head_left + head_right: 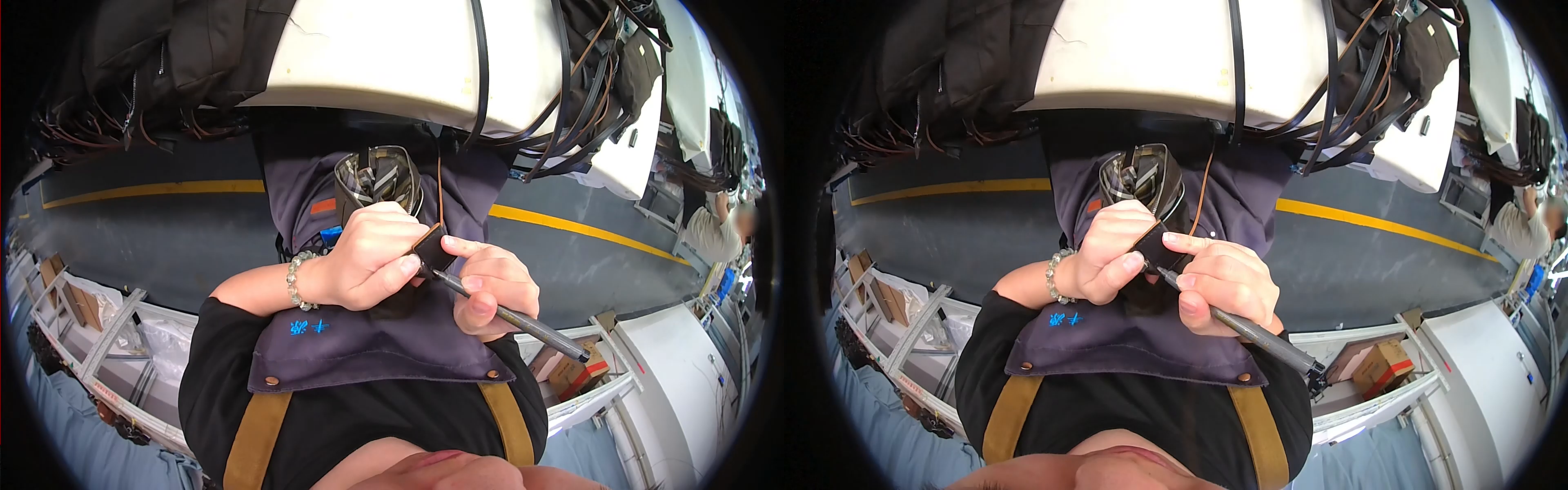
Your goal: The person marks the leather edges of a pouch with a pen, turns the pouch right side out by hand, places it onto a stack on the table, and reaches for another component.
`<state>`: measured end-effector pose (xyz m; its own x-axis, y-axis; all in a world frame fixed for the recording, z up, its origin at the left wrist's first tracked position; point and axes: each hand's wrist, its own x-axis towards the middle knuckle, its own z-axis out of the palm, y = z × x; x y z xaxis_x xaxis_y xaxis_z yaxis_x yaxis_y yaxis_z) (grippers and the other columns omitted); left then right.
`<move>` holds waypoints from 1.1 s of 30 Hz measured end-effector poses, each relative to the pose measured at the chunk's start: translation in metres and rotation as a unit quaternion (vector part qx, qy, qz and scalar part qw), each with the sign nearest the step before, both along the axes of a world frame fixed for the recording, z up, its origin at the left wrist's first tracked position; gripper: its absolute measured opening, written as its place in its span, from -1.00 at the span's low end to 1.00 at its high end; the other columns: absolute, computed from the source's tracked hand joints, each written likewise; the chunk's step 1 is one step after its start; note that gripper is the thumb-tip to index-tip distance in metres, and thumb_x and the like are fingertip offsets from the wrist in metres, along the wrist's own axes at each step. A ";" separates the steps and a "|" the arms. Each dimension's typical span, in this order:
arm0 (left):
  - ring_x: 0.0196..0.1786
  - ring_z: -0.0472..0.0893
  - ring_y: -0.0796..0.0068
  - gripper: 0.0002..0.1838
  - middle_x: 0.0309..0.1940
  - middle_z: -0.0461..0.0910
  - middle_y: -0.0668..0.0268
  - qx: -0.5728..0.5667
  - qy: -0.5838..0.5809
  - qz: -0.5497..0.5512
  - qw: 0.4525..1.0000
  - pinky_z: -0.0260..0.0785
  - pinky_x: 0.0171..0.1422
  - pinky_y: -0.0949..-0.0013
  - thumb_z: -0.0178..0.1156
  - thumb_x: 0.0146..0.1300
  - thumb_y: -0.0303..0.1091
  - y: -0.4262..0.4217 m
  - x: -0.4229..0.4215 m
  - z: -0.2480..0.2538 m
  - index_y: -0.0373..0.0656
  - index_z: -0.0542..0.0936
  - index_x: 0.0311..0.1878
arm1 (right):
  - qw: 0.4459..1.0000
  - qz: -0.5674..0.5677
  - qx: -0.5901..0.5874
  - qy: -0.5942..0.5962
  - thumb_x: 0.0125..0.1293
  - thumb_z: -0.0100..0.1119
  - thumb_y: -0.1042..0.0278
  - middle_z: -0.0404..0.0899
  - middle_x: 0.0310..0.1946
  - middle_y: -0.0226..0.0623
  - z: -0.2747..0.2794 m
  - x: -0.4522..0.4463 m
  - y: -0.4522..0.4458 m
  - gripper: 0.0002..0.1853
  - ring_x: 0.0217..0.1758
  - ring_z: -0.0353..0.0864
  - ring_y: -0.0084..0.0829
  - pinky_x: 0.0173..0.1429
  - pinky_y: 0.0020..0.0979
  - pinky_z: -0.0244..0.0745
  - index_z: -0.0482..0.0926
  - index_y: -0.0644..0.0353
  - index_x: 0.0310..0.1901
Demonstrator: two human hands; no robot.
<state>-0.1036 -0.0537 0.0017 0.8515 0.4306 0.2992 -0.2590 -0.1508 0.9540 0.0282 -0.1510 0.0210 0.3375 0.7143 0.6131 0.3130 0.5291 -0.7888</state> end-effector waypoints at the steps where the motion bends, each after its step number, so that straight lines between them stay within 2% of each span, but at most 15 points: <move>1: -0.57 0.37 0.26 -0.76 -0.64 0.40 0.30 0.000 -0.001 -0.001 1.000 0.13 -0.42 0.27 -0.07 0.15 -0.36 0.000 0.000 0.000 -0.17 0.42 -0.61 | 0.999 0.000 0.015 0.029 0.29 0.01 0.35 0.36 -0.67 -0.27 -0.001 -0.001 0.000 -0.79 -0.70 0.35 -0.54 -0.24 -0.10 0.63 0.35 0.35 -0.36; 3: -0.58 0.37 0.26 -0.77 -0.64 0.39 0.30 0.000 -0.005 -0.004 1.000 0.13 -0.42 0.27 -0.07 0.14 -0.37 0.000 0.000 -0.001 -0.16 0.42 -0.61 | 0.995 0.000 0.046 0.086 0.20 0.09 0.51 0.42 -0.67 -0.23 -0.002 -0.002 0.000 -0.87 -0.71 0.40 -0.49 -0.23 -0.07 0.62 0.40 0.41 -0.39; 6: -0.57 0.37 0.27 -0.77 -0.64 0.39 0.30 -0.001 -0.010 -0.012 1.000 0.12 -0.42 0.28 -0.07 0.14 -0.37 -0.001 0.001 0.000 -0.16 0.41 -0.61 | 0.992 -0.002 0.034 0.117 0.22 0.07 0.49 0.41 -0.67 -0.25 -0.001 -0.001 -0.004 -0.87 -0.71 0.39 -0.50 -0.23 -0.06 0.62 0.40 0.40 -0.36; 9: -0.57 0.38 0.27 -0.77 -0.63 0.40 0.31 0.000 -0.012 -0.015 1.000 0.13 -0.42 0.29 -0.07 0.13 -0.38 -0.001 0.001 -0.001 -0.16 0.42 -0.61 | 0.998 -0.024 0.019 0.057 0.34 -0.10 0.34 0.30 -0.70 -0.25 0.001 -0.001 -0.002 -0.78 -0.77 0.21 -0.56 -0.37 -0.16 0.63 0.29 0.32 -0.38; 15: -0.56 0.39 0.28 -0.79 -0.61 0.42 0.31 -0.004 0.000 -0.003 1.000 0.13 -0.41 0.30 -0.06 0.12 -0.37 0.001 -0.002 0.003 -0.16 0.43 -0.60 | 0.999 -0.016 0.012 0.032 0.35 -0.10 0.34 0.28 -0.71 -0.27 0.002 -0.001 -0.006 -0.78 -0.77 0.22 -0.56 -0.38 -0.17 0.64 0.29 0.32 -0.38; 21: -0.56 0.39 0.28 -0.81 -0.59 0.45 0.31 -0.008 0.002 0.028 1.000 0.13 -0.41 0.30 -0.05 0.11 -0.37 -0.002 -0.006 0.008 -0.16 0.49 -0.54 | 1.000 0.017 -0.005 0.017 0.36 -0.07 0.27 0.31 -0.68 -0.26 0.004 0.000 -0.004 -0.75 -0.74 0.27 -0.58 -0.35 -0.17 0.64 0.28 0.32 -0.32; 22: -0.56 0.39 0.25 -0.82 -0.57 0.47 0.27 0.000 0.008 0.020 1.000 0.14 -0.41 0.29 -0.05 0.10 -0.38 -0.001 -0.004 0.006 -0.20 0.50 -0.50 | 0.999 0.036 -0.015 0.019 0.36 -0.05 0.24 0.35 -0.65 -0.25 0.002 0.005 -0.005 -0.74 -0.71 0.31 -0.57 -0.32 -0.16 0.65 0.28 0.31 -0.30; 25: -0.54 0.40 0.20 -0.82 -0.54 0.48 0.19 0.026 0.016 0.032 0.999 0.16 -0.40 0.27 -0.04 0.09 -0.39 -0.001 -0.009 0.002 -0.28 0.50 -0.46 | 0.996 0.026 -0.006 0.091 0.26 0.13 0.37 0.46 -0.64 -0.25 0.000 -0.002 -0.005 -0.78 -0.65 0.49 -0.44 -0.20 -0.08 0.62 0.39 0.38 -0.32; 26: -0.54 0.40 0.18 -0.81 -0.53 0.48 0.16 0.022 0.012 0.037 0.999 0.17 -0.40 0.26 -0.03 0.08 -0.39 -0.001 -0.010 0.000 -0.31 0.50 -0.44 | 0.995 0.031 -0.007 0.095 0.26 0.13 0.38 0.48 -0.62 -0.22 0.000 -0.003 -0.005 -0.79 -0.62 0.53 -0.39 -0.18 -0.08 0.62 0.39 0.38 -0.32; 33: -0.51 0.43 0.14 -0.77 -0.49 0.50 0.10 0.020 0.005 0.023 1.000 0.20 -0.37 0.25 -0.03 0.08 -0.40 0.000 -0.016 -0.001 -0.41 0.50 -0.35 | 0.999 0.024 -0.010 0.044 0.24 0.15 0.39 0.47 -0.61 -0.20 0.002 -0.006 -0.003 -0.79 -0.62 0.55 -0.35 -0.22 -0.16 0.65 0.39 0.38 -0.33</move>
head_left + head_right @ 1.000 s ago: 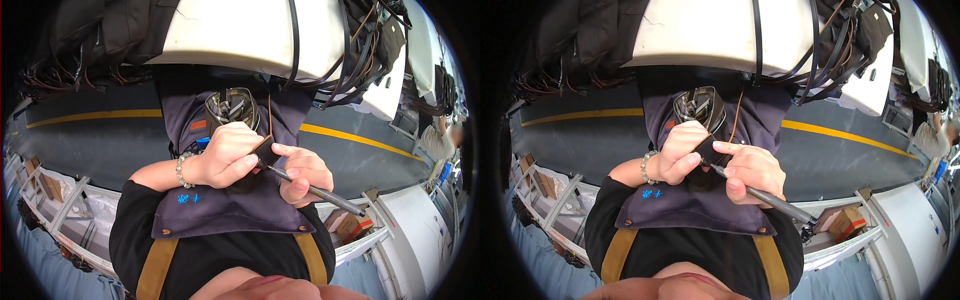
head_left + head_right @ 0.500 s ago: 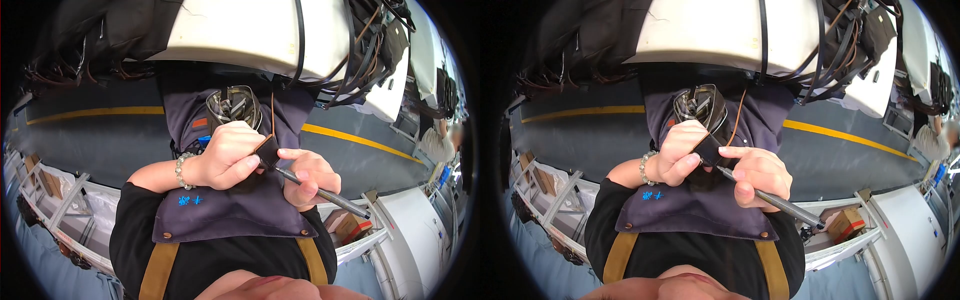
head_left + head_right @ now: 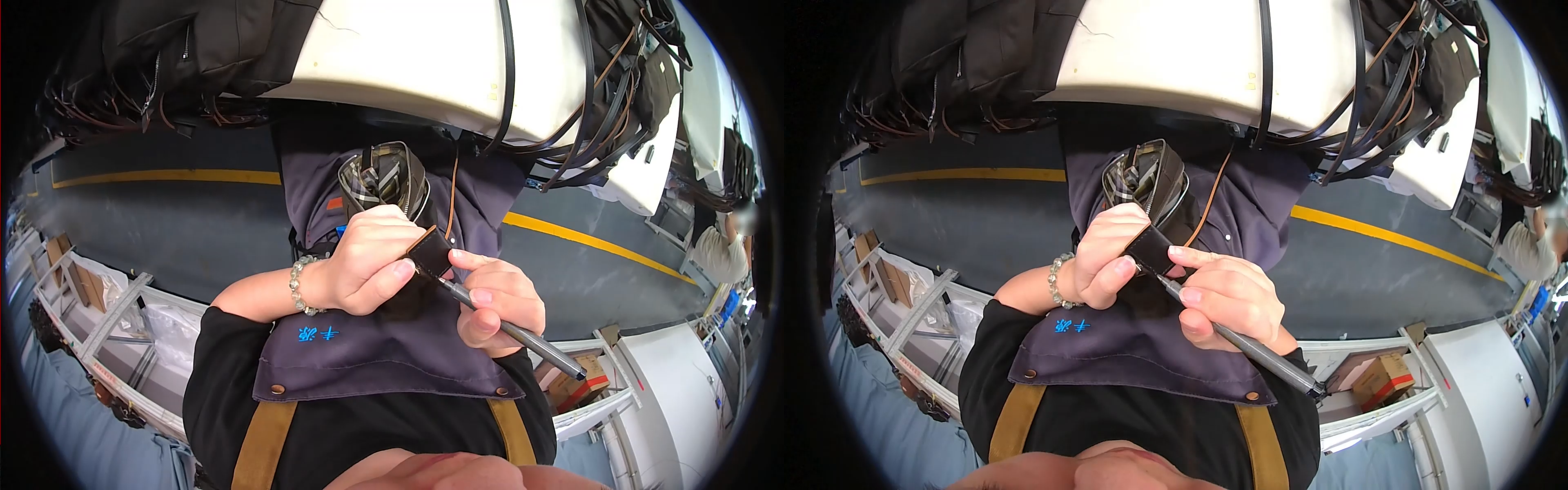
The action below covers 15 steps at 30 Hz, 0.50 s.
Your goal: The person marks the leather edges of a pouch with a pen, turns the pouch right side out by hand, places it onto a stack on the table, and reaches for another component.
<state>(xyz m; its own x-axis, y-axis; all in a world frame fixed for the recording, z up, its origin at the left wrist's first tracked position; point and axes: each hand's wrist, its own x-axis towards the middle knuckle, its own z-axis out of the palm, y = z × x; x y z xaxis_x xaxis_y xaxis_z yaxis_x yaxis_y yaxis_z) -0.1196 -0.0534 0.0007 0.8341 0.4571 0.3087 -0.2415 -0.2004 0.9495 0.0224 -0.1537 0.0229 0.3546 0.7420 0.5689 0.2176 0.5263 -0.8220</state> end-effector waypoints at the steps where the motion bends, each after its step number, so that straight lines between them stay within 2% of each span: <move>1: -0.51 0.43 0.14 -0.77 -0.49 0.50 0.10 0.002 -0.001 0.000 1.000 0.21 -0.37 0.25 -0.03 0.08 -0.40 0.000 0.000 0.000 -0.41 0.50 -0.35 | 1.000 -0.005 0.000 -0.005 0.23 0.15 0.40 0.47 -0.61 -0.20 0.000 0.000 0.000 -0.79 -0.62 0.55 -0.35 -0.23 -0.16 0.65 0.39 0.38 -0.34; 15: -0.52 0.44 0.15 -0.78 -0.49 0.50 0.09 0.020 0.006 0.004 1.000 0.20 -0.37 0.26 -0.01 0.08 -0.41 -0.001 0.003 0.000 -0.41 0.50 -0.35 | 1.000 -0.007 -0.020 -0.021 0.17 0.20 0.47 0.47 -0.64 -0.22 0.003 0.003 -0.001 -0.84 -0.63 0.54 -0.37 -0.22 -0.19 0.65 0.44 0.38 -0.40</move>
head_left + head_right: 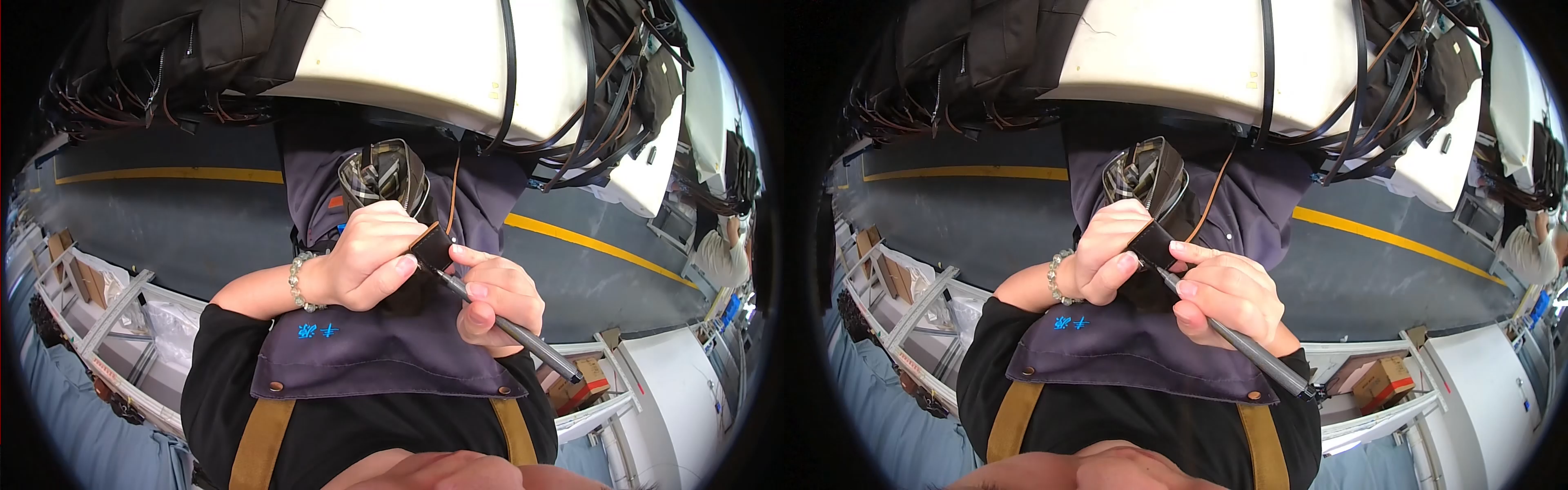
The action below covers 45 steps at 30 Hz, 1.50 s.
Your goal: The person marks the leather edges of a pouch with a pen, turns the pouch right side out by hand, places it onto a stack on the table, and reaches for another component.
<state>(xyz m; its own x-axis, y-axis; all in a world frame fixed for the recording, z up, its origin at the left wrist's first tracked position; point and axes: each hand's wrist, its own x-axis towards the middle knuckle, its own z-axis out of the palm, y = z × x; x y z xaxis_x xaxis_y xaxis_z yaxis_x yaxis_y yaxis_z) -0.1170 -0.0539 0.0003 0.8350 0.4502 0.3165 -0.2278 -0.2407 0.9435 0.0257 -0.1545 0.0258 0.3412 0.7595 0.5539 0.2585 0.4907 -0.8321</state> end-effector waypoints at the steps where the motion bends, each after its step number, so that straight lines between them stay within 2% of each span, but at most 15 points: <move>1: -0.52 0.44 0.15 -0.78 -0.49 0.50 0.09 0.001 0.000 0.004 1.000 0.20 -0.37 0.26 -0.01 0.08 -0.41 -0.001 0.000 -0.001 -0.41 0.50 -0.35 | 1.000 0.001 -0.002 -0.004 0.17 0.20 0.47 0.47 -0.64 -0.22 0.001 0.000 0.000 -0.84 -0.63 0.54 -0.37 -0.22 -0.20 0.65 0.44 0.38 -0.40; 45: -0.57 0.37 0.15 -0.81 -0.56 0.44 0.12 0.001 0.001 0.000 1.000 0.14 -0.43 0.25 0.00 0.09 -0.41 0.001 0.000 0.000 -0.40 0.47 -0.42 | 0.999 -0.019 0.013 0.028 0.16 0.18 0.51 0.46 -0.68 -0.21 -0.001 -0.003 0.003 -0.84 -0.68 0.50 -0.41 -0.28 -0.18 0.66 0.43 0.41 -0.45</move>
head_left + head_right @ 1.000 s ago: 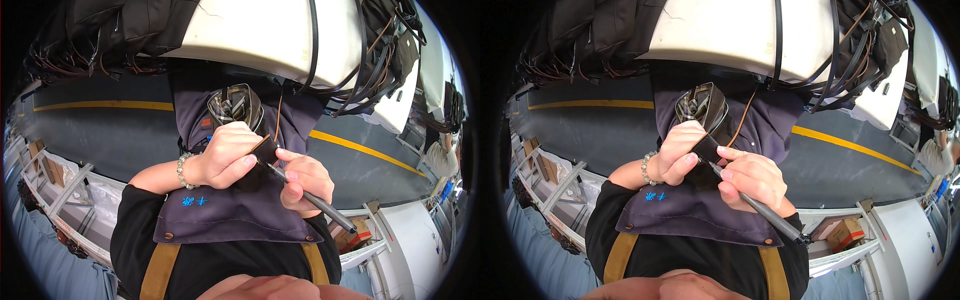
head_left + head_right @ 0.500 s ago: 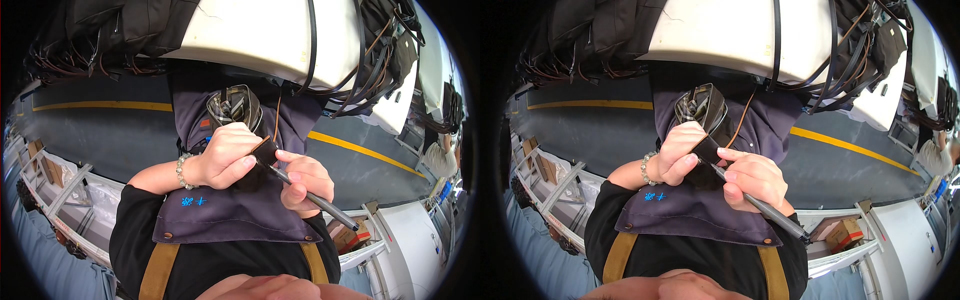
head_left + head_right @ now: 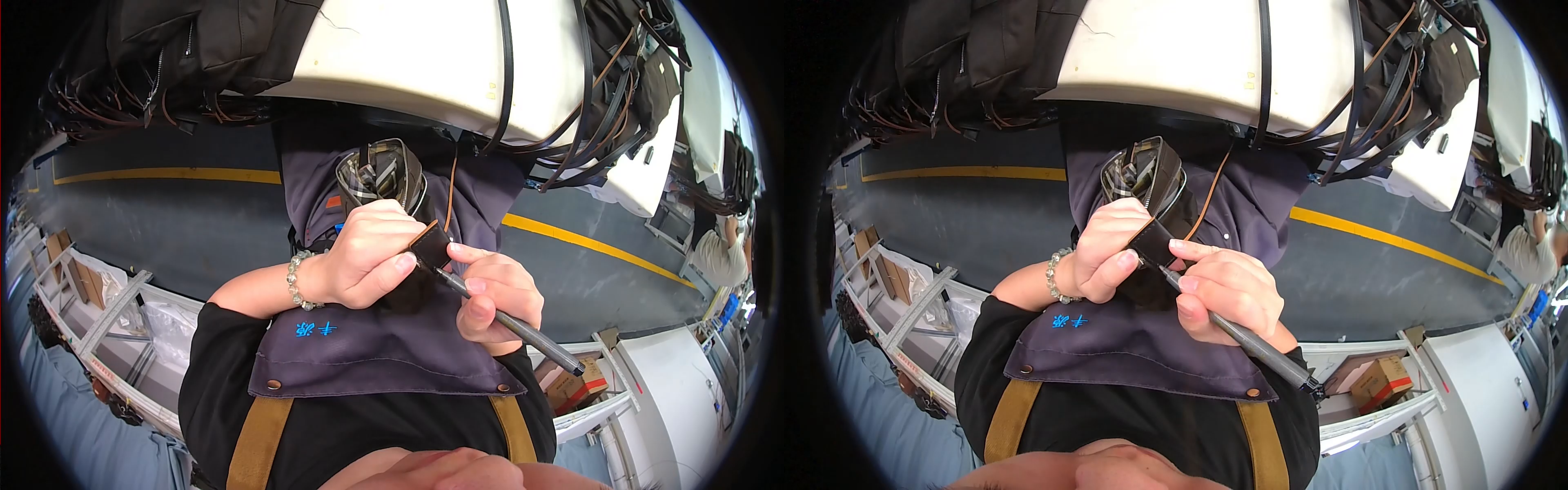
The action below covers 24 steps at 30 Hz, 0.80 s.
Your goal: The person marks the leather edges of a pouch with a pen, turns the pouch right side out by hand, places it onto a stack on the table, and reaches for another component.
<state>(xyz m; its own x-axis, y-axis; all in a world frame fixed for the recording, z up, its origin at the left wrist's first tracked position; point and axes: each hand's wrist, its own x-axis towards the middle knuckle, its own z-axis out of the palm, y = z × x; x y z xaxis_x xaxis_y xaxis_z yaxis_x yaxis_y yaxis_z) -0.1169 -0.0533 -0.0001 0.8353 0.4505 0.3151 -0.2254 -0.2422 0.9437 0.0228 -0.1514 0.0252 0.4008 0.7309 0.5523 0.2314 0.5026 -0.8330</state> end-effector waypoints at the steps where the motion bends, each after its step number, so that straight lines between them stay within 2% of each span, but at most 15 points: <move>1: -0.57 0.37 0.15 -0.81 -0.56 0.44 0.12 -0.001 0.002 -0.004 1.000 0.14 -0.43 0.25 0.00 0.09 -0.41 0.001 0.000 0.001 -0.40 0.47 -0.42 | 1.000 0.002 -0.002 -0.001 0.15 0.18 0.51 0.46 -0.68 -0.21 0.000 0.000 0.000 -0.84 -0.68 0.50 -0.41 -0.28 -0.18 0.66 0.43 0.41 -0.45; 7: -0.56 0.39 0.15 -0.81 -0.55 0.45 0.11 0.001 -0.008 0.019 1.000 0.16 -0.41 0.25 0.00 0.09 -0.41 -0.002 0.001 0.000 -0.39 0.47 -0.44 | 1.000 -0.003 0.000 0.009 0.15 0.19 0.51 0.46 -0.68 -0.21 0.000 -0.001 0.000 -0.84 -0.67 0.51 -0.41 -0.27 -0.18 0.66 0.43 0.40 -0.45; 17: -0.54 0.41 0.15 -0.80 -0.53 0.47 0.11 -0.004 0.000 -0.008 1.000 0.18 -0.39 0.26 -0.01 0.10 -0.40 -0.002 -0.001 -0.002 -0.39 0.49 -0.38 | 1.000 0.009 -0.001 0.017 0.18 0.15 0.49 0.47 -0.64 -0.19 -0.001 0.002 -0.003 -0.84 -0.66 0.51 -0.38 -0.25 -0.14 0.65 0.41 0.39 -0.42; 20: -0.52 0.42 0.15 -0.79 -0.51 0.49 0.11 -0.012 -0.007 -0.012 1.000 0.19 -0.38 0.27 -0.01 0.11 -0.40 -0.002 0.000 -0.001 -0.39 0.50 -0.36 | 0.999 0.003 -0.019 -0.032 0.32 0.00 0.28 0.36 -0.66 -0.26 -0.002 0.002 -0.007 -0.75 -0.67 0.37 -0.52 -0.26 -0.15 0.64 0.34 0.33 -0.34; 24: -0.51 0.43 0.15 -0.78 -0.49 0.49 0.11 -0.009 -0.003 -0.009 1.000 0.19 -0.38 0.27 -0.02 0.11 -0.40 -0.001 0.000 -0.001 -0.40 0.50 -0.33 | 0.999 -0.005 -0.016 -0.032 0.32 0.00 0.29 0.35 -0.68 -0.27 -0.003 0.002 -0.008 -0.76 -0.67 0.36 -0.52 -0.27 -0.15 0.64 0.34 0.33 -0.33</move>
<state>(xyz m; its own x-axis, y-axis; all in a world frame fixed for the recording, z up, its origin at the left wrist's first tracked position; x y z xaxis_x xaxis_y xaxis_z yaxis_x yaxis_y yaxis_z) -0.1168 -0.0548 -0.0013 0.8415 0.4413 0.3117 -0.2347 -0.2209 0.9466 0.0253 -0.1591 0.0225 0.3722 0.7446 0.5541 0.2893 0.4741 -0.8316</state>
